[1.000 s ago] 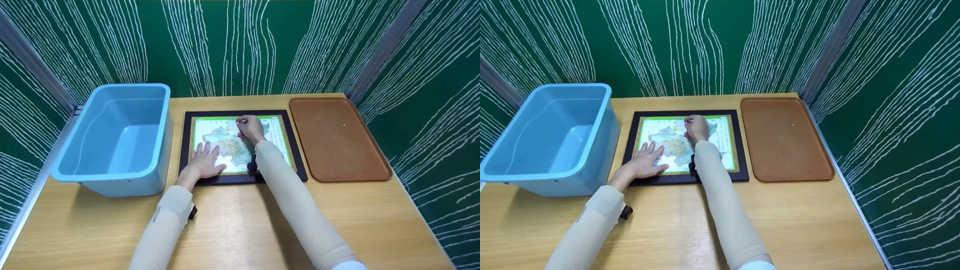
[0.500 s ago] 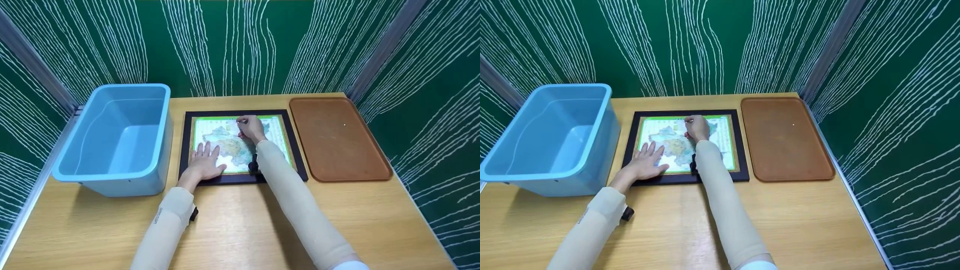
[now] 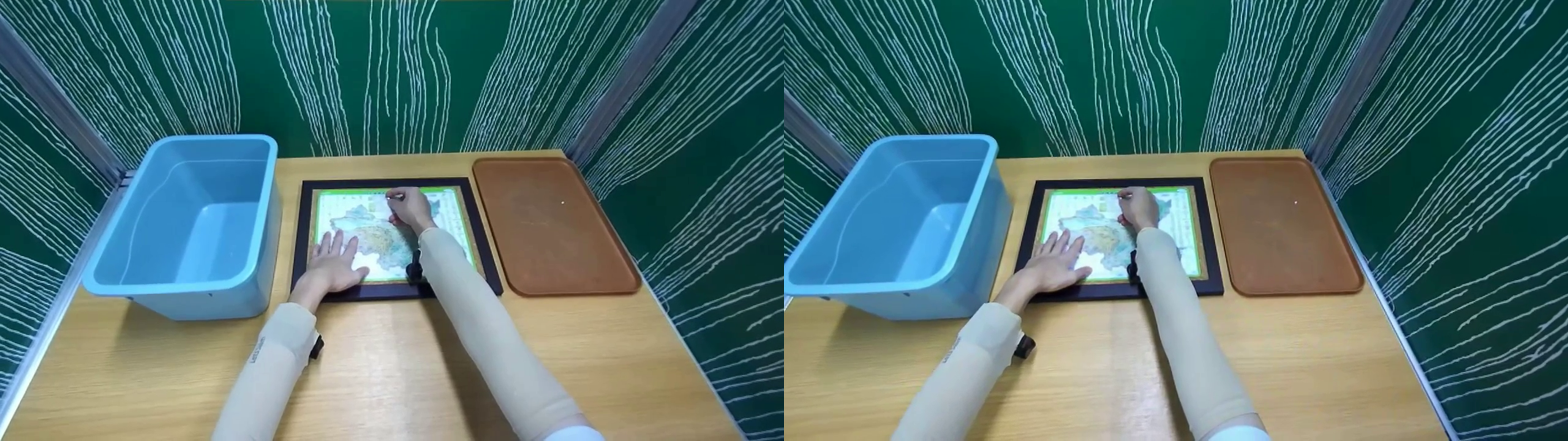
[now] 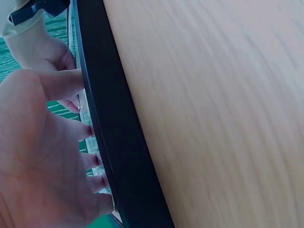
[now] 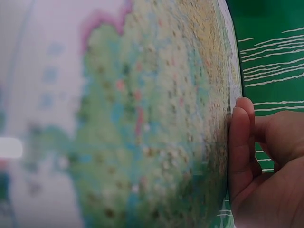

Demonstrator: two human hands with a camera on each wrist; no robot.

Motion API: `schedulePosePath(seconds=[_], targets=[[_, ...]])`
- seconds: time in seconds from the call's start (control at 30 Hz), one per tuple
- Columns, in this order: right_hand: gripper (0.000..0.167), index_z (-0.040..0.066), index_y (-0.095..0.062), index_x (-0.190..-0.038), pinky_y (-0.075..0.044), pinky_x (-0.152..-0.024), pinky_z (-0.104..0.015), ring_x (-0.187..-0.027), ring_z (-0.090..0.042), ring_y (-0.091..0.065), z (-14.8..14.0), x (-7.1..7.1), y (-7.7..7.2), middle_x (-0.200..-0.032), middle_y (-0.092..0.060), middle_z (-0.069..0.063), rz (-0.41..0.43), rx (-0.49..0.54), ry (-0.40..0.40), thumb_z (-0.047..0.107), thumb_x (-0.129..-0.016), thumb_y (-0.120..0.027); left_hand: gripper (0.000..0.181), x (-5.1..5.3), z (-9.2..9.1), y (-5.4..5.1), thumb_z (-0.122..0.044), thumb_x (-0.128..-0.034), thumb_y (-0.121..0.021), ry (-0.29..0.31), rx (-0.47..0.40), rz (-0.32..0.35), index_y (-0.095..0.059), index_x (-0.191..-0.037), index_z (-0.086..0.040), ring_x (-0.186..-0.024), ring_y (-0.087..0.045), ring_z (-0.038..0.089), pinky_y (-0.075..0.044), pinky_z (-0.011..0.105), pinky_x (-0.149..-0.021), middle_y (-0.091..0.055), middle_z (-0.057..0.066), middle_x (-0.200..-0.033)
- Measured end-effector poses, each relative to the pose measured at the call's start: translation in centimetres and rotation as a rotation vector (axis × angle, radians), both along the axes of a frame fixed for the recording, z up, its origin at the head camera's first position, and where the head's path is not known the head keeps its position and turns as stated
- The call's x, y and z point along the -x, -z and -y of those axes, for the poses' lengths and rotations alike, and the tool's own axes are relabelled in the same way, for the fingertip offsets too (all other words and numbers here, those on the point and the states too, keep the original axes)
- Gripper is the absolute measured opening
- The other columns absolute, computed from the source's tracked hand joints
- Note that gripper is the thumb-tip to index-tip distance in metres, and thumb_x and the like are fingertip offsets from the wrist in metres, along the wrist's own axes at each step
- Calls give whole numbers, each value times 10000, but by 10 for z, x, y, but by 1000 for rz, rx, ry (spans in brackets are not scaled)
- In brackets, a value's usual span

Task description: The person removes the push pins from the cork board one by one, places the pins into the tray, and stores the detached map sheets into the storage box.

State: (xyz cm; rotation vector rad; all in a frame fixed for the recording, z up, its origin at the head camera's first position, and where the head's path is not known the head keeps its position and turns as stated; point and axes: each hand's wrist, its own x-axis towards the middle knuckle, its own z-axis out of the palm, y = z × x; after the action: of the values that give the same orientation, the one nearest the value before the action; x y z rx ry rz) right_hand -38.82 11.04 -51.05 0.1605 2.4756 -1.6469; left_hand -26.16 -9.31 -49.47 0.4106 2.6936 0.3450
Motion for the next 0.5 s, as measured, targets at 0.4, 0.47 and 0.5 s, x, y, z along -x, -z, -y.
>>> schedulePosePath(seconds=[0.4,0.47,0.5], targets=[[235,132,-730,-1221,-540,-528,-269,-598,-160,-655,-1,0,2,-913,-703,-118,9,-3,3,123,-1024,-600,814,2,-1,-1,-551,-1013,-466,4,-36,-32,-184,-1632,-104,-1521,41,455,-29,619,-1199,-24,235,-1673],[237,129,-731,-1220,-543,-532,-271,-598,-160,-659,-1,0,1,-907,-705,-117,0,-4,-3,120,-1025,-596,811,3,-1,-1,-548,-1014,-469,3,-32,-38,-188,-1632,-104,-1519,37,461,-31,624,-1197,-31,237,-1673],[235,130,-733,-1216,-542,-532,-273,-596,-161,-658,-1,0,1,-897,-705,-118,-2,-2,-5,122,-1025,-595,809,3,-1,-1,-545,-1015,-472,3,-33,-43,-193,-1630,-100,-1518,31,465,-36,628,-1196,-38,241,-1672]])
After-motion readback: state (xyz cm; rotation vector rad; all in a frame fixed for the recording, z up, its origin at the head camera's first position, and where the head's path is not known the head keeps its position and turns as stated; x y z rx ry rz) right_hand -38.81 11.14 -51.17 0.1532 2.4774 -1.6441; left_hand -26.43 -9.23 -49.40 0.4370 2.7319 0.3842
